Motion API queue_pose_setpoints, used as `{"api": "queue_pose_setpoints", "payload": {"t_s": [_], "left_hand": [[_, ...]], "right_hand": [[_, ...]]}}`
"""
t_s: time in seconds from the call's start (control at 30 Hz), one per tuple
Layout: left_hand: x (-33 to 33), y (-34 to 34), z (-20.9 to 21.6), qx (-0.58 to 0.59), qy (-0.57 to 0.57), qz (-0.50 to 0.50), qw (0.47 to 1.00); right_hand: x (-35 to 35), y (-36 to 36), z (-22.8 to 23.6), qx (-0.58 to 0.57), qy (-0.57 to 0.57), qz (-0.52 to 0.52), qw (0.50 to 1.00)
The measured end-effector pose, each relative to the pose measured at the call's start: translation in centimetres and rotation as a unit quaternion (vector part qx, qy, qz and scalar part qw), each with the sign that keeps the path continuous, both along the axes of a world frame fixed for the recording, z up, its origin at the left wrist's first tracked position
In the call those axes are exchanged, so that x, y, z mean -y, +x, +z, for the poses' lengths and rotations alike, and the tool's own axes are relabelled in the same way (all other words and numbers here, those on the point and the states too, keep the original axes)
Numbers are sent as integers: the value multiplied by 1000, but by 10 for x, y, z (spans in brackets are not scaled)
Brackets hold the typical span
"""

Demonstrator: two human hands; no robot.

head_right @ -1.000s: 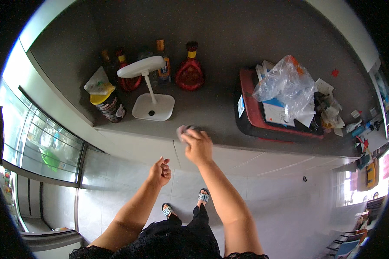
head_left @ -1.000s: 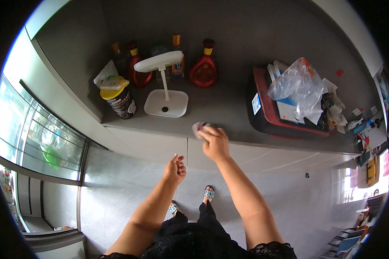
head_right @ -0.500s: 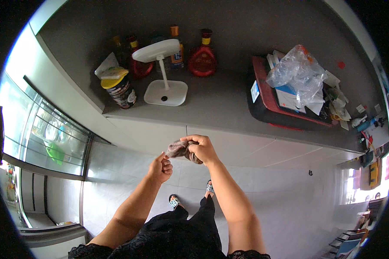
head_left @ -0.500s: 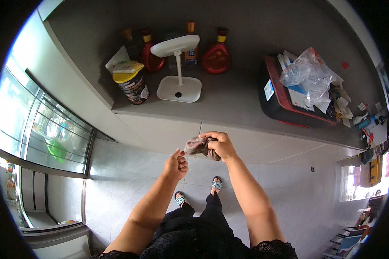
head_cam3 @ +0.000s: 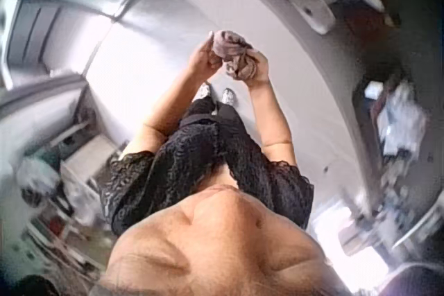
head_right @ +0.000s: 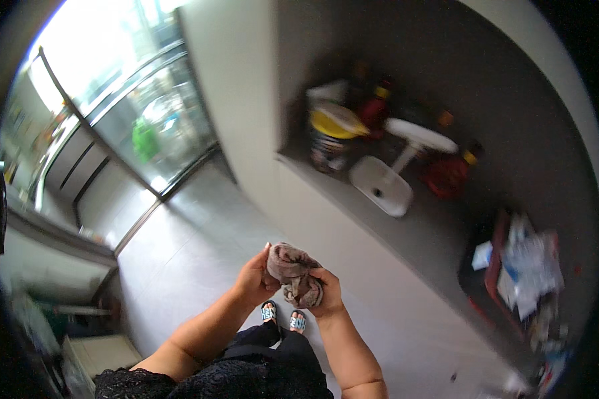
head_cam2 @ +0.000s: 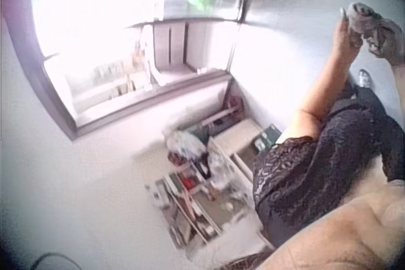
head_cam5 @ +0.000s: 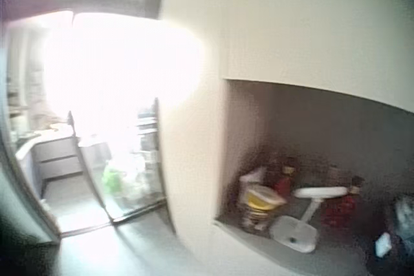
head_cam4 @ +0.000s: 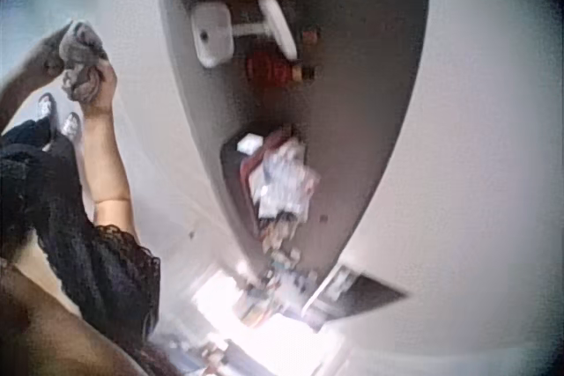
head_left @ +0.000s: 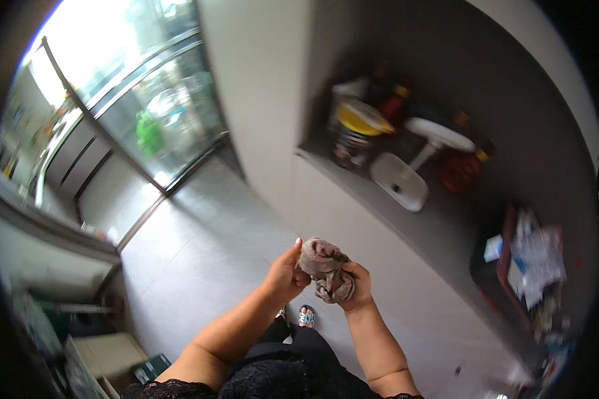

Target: The person wipes a glass jar and the countertop with a cloth, then picks up several small bottles and a box, discards them into a yellow bin, and continues wiping the counter. They then wash the cloth at the sink and return to the counter to handle plastic bags.

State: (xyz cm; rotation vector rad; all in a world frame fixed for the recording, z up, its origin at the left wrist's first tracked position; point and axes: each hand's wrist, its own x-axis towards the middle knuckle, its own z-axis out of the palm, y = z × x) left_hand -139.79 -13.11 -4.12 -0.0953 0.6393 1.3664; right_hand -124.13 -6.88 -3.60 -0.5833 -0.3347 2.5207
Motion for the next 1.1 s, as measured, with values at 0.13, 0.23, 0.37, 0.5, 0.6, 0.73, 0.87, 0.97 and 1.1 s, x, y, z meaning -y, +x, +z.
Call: {"api": "queue_pose_setpoints", "payload": {"t_s": [0.13,0.23,0.37,0.5,0.6,0.73,0.87,0.97,1.1], "left_hand": [[60,-82,21,-9,-3,135,991],[112,-148,9,-18,30,222,974],[184,-257,2,-11,27,311,950],[266,-381,-6,-33,-13,393,919],[325,-488,2,-20,-18,429,903],[372,-603,41,-17,-115,478,870],[414,-717,20,-6,-85,484,871],[433,-809,-2,6,-51,473,879],[453,-959,-3,-13,-70,493,867]], "right_hand": [[11,-107,-4,-42,-2,143,989],[43,-197,2,-35,-13,234,972],[98,-334,-18,-36,-22,339,940],[171,-488,-23,-36,-48,414,908],[222,-603,-23,-62,-80,466,879],[281,-728,-13,-17,-95,490,867],[312,-850,-24,-13,-105,512,853],[324,-944,-32,-33,-134,532,836],[346,-1099,-45,-21,-97,537,838]]}}
